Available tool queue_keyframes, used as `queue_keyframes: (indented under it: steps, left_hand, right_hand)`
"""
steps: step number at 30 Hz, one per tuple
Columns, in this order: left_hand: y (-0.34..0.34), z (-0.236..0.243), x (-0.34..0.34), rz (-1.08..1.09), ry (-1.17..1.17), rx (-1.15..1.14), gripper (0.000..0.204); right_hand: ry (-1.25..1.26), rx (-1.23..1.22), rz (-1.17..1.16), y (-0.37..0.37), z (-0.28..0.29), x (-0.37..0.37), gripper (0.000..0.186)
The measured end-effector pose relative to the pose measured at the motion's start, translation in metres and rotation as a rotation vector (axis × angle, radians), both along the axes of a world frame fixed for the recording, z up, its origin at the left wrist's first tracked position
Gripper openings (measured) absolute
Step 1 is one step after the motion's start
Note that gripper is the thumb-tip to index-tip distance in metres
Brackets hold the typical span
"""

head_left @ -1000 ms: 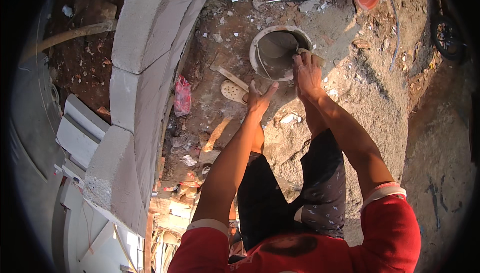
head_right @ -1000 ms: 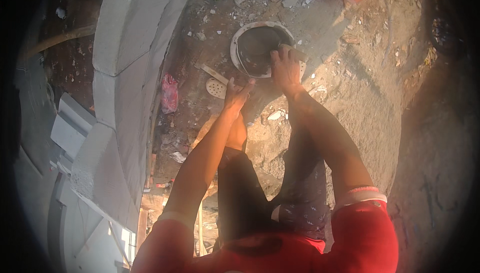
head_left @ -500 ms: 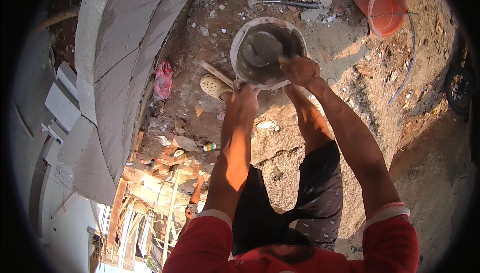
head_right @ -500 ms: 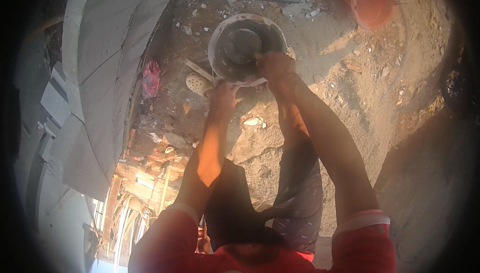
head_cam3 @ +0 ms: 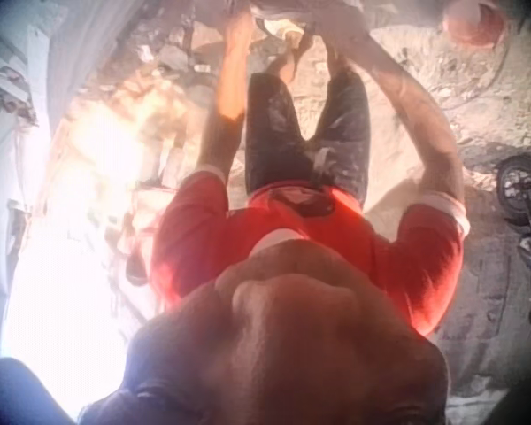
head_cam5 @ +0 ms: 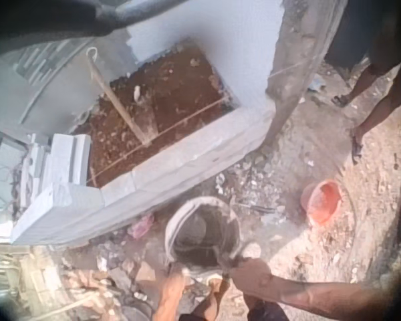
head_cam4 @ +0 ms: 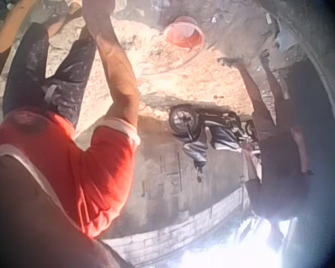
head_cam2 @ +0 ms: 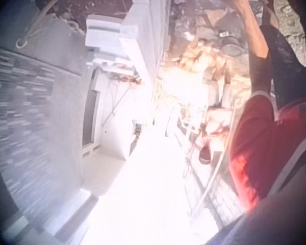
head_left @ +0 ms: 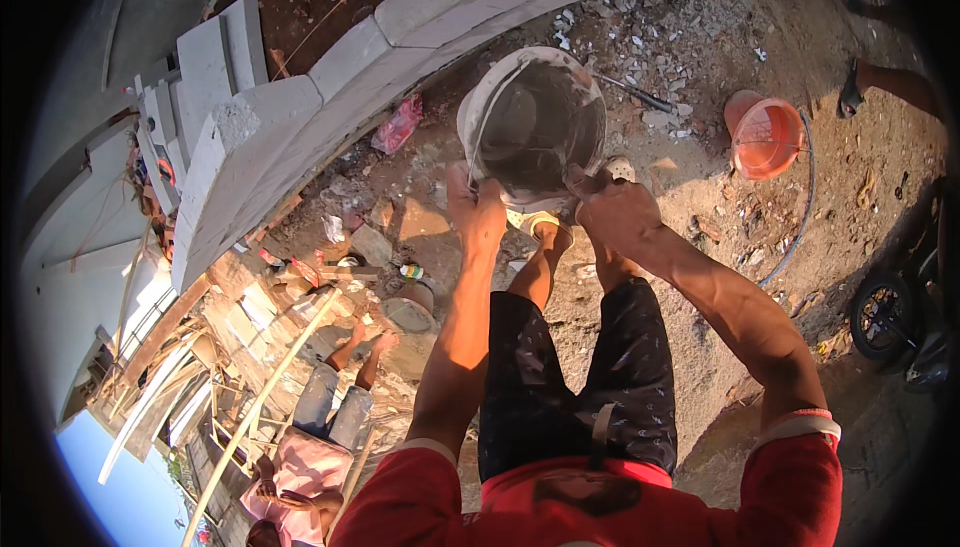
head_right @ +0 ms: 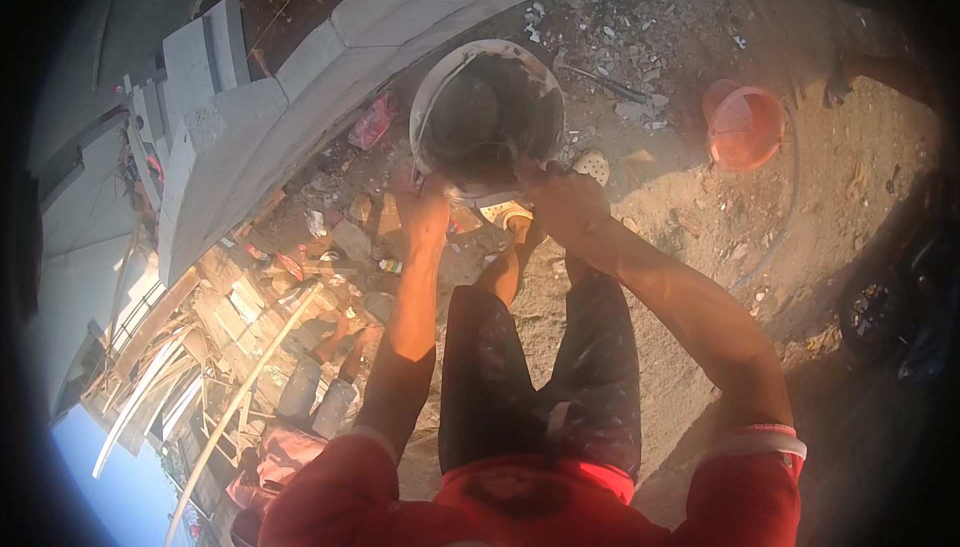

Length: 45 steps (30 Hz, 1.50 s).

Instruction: The person applies cement to a curved wall using a trowel, then places white rectangular tiles onto the wet cement. They adjust the tiles by hand and tap them with a hammer to secure them in place.

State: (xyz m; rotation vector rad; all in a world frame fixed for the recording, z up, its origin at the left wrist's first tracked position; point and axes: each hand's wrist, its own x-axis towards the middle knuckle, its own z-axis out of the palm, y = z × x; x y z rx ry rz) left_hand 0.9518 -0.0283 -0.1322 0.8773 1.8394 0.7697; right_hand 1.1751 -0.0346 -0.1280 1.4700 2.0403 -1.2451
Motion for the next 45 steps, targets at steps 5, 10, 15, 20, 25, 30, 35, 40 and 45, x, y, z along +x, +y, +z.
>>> queue_keyframes:
  steps: [5,10,15,20,25,30,35,40,45]
  left_hand:
    - [-0.005,0.023,-0.036,0.239,-0.199,0.256,0.016]
    - [-0.016,0.04,-0.068,0.27,-0.207,0.524,0.017]
    - [-0.036,0.06,-0.121,0.368,-0.234,0.487,0.016]
    - [-0.055,0.07,-0.142,0.345,-0.119,0.548,0.017]
    - [-0.06,0.075,-0.155,0.364,-0.119,0.58,0.015]
    - [-0.071,0.071,-0.175,0.462,-0.275,0.527,0.015]
    - [-0.076,0.059,-0.185,0.598,-0.382,0.407,0.013]
    - [-0.052,0.053,-0.18,0.845,-0.519,0.408,0.013]
    - [-0.035,0.058,-0.165,0.971,-0.505,0.445,0.015]
  right_hand:
    - [-0.024,0.329,0.087,0.015,0.027,-0.016,0.084]
    - [-0.128,0.286,0.294,-0.002,0.039,-0.081,0.083]
    - [-0.016,0.17,0.375,-0.002,0.071,-0.102,0.075]
    - [-0.095,0.216,0.35,0.027,0.077,-0.166,0.049]
    - [-0.137,-0.113,0.392,0.01,0.097,-0.191,0.057]
    - [0.389,-0.222,0.064,0.021,0.089,-0.143,0.061]
    - [0.249,-0.44,-0.139,0.024,0.073,-0.111,0.078]
    - [0.439,-0.502,-0.384,0.055,0.043,-0.089,0.065]
    - [0.491,0.457,-0.125,0.117,-0.008,-0.101,0.054]
